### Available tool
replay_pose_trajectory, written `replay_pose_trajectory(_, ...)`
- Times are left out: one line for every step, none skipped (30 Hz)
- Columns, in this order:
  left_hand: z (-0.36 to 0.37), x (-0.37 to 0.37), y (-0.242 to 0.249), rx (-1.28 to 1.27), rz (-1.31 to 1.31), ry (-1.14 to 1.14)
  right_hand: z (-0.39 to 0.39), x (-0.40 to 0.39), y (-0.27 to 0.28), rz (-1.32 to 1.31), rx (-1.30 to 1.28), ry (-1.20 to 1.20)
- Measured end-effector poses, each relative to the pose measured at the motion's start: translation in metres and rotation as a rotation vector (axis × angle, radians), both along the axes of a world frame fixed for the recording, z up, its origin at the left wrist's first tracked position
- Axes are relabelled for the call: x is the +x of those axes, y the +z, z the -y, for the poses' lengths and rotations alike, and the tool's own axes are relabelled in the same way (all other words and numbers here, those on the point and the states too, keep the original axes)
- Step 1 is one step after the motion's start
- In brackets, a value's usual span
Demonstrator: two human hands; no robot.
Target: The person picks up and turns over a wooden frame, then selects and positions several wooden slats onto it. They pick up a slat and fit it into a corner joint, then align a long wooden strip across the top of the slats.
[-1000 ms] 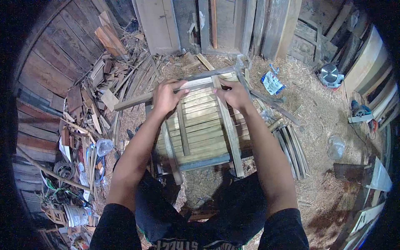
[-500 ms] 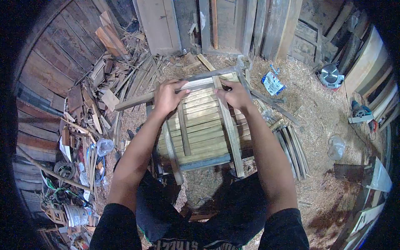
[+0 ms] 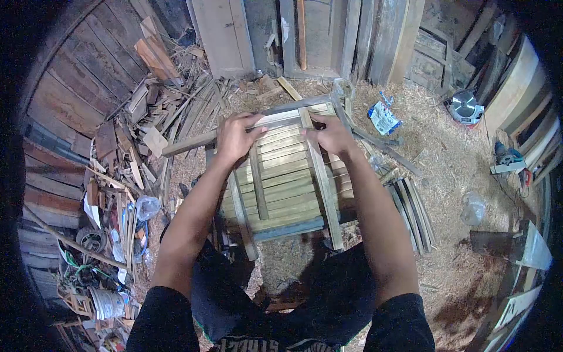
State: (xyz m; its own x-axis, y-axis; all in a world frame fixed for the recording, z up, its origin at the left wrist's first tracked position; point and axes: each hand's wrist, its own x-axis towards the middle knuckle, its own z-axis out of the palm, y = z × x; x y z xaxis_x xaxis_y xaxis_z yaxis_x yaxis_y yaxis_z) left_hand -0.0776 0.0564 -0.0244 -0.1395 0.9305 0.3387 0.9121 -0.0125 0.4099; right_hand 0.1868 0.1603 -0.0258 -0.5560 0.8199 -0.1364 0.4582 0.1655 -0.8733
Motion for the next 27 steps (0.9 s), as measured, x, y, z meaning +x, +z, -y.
replay_pose_trajectory(0.0,-0.001,-0.002,0.015,-0.006,-0.004,-0.001,0.0,-0.003,0.0,0.0,0.0)
replay_pose_trajectory(-0.001,-0.002,-0.004,0.015,-0.006,-0.003,-0.002,0.0,-0.007,-0.018,-0.026,-0.015)
replay_pose_trajectory(-0.001,-0.002,-0.005,0.013,0.008,0.001,-0.003,-0.001,-0.009,-0.036,-0.052,-0.03)
replay_pose_trajectory(-0.002,-0.002,-0.006,0.011,0.021,0.004,-0.005,-0.001,-0.012,-0.037,-0.052,-0.03)
replay_pose_trajectory(-0.002,-0.003,-0.007,0.011,0.021,0.004,-0.006,-0.001,-0.013,-0.071,-0.092,-0.011)
replay_pose_trajectory(-0.001,-0.001,-0.004,0.008,0.016,0.007,-0.005,-0.002,-0.009,-0.105,-0.131,0.009)
replay_pose_trajectory(0.0,0.0,-0.001,0.004,0.01,0.011,-0.002,-0.002,-0.005,-0.105,-0.131,0.009)
replay_pose_trajectory(0.001,0.001,0.002,0.004,0.01,0.011,0.0,-0.001,0.0,-0.062,-0.077,-0.002)
replay_pose_trajectory(0.002,0.003,0.007,-0.037,0.028,0.015,0.003,-0.001,0.005,-0.018,-0.024,-0.013)
replay_pose_trajectory(0.003,0.004,0.011,-0.077,0.046,0.018,0.002,-0.001,0.005,-0.018,-0.024,-0.012)
replay_pose_trajectory(0.003,0.004,0.01,-0.076,0.046,0.019,0.002,-0.001,0.005,-0.032,-0.037,-0.005)
replay_pose_trajectory(0.002,0.002,0.006,-0.048,0.028,0.019,0.002,-0.001,0.004,-0.047,-0.051,0.002)
replay_pose_trajectory(0.002,0.001,0.003,-0.021,0.01,0.019,0.001,0.0,0.002,-0.048,-0.051,0.003)
replay_pose_trajectory(0.001,0.0,-0.001,-0.02,0.009,0.021,0.001,0.0,-0.002,-0.061,-0.025,-0.009)
replay_pose_trajectory(-0.001,-0.001,-0.002,0.005,-0.008,0.01,0.001,-0.001,-0.004,-0.074,0.001,-0.021)
replay_pose_trajectory(-0.001,-0.002,-0.003,0.03,-0.023,-0.002,0.0,-0.002,-0.005,-0.075,0.001,-0.02)
replay_pose_trajectory(-0.001,-0.004,-0.004,0.03,-0.024,-0.001,-0.001,-0.002,-0.007,-0.052,0.002,-0.029)
replay_pose_trajectory(0.0,-0.002,0.002,0.001,0.011,-0.021,-0.002,-0.001,-0.008,-0.029,0.003,-0.039)
replay_pose_trajectory(0.001,-0.001,0.005,-0.029,0.047,-0.042,-0.003,-0.001,-0.011,-0.028,0.002,-0.039)
replay_pose_trajectory(0.0,-0.002,0.006,-0.03,0.048,-0.041,-0.004,-0.001,-0.013,-0.031,0.02,-0.041)
replay_pose_trajectory(-0.002,-0.006,0.008,-0.043,0.053,-0.085,-0.004,-0.002,-0.012,-0.034,0.038,-0.042)
replay_pose_trajectory(-0.004,-0.01,0.009,-0.056,0.057,-0.128,-0.004,-0.002,-0.009,-0.034,0.039,-0.042)
replay_pose_trajectory(-0.005,-0.013,0.01,-0.055,0.058,-0.129,-0.005,-0.001,-0.006,0.019,-0.015,-0.034)
replay_pose_trajectory(-0.005,-0.017,0.012,-0.108,0.095,-0.127,-0.004,0.0,0.001,0.07,-0.069,-0.028)
replay_pose_trajectory(-0.006,-0.019,0.015,-0.161,0.133,-0.124,-0.002,-0.001,0.007,0.07,-0.068,-0.029)
replay_pose_trajectory(-0.006,-0.02,0.016,-0.16,0.133,-0.124,0.001,-0.002,0.012,0.207,0.008,-0.032)
replay_pose_trajectory(-0.005,-0.021,0.016,-0.178,0.125,-0.148,0.004,-0.002,0.015,0.344,0.084,-0.034)
